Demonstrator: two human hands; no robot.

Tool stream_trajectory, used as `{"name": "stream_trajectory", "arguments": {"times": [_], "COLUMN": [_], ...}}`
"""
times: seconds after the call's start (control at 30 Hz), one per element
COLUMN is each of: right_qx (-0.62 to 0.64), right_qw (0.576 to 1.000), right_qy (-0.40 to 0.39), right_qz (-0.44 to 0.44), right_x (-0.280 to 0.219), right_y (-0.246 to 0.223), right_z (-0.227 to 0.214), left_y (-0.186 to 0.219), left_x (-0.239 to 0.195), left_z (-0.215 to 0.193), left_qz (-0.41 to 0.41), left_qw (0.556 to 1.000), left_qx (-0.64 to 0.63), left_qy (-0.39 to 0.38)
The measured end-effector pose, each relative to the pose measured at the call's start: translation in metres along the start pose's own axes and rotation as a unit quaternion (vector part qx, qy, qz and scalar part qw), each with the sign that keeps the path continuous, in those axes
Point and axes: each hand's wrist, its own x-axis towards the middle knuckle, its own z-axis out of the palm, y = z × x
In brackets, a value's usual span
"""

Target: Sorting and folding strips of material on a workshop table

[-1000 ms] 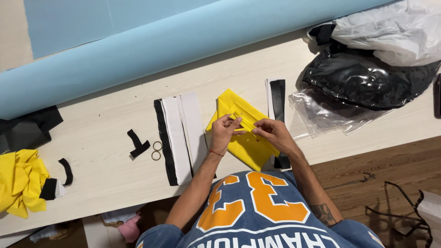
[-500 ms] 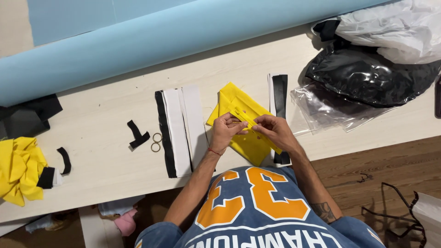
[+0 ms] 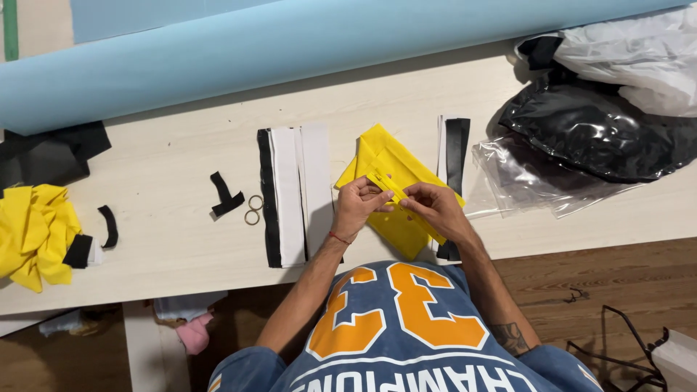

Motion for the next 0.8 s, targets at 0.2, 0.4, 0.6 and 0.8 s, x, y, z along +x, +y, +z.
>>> {"name": "stream_trajectory", "arguments": {"times": [0.2,0.4,0.6,0.8], "right_qx": [-0.004,-0.012,-0.016,-0.027], "right_qw": [1.000,1.000,1.000,1.000], "right_qy": [-0.001,0.008,0.008,0.003], "right_qz": [-0.017,-0.017,-0.009,-0.011], "right_x": [0.002,0.001,-0.003,-0.003], "right_y": [0.015,0.012,0.013,0.014], "right_z": [0.011,0.012,0.006,0.006], "left_y": [0.001,0.011,0.011,0.003], "left_x": [-0.003,-0.003,-0.001,0.001], "left_z": [-0.006,-0.001,0.001,-0.004], "left_qz": [0.009,0.008,0.005,0.011], "left_qw": [1.000,0.999,0.999,0.999], "left_qx": [0.007,0.022,0.038,0.033], "left_qy": [0.020,0.023,0.012,0.013]}}
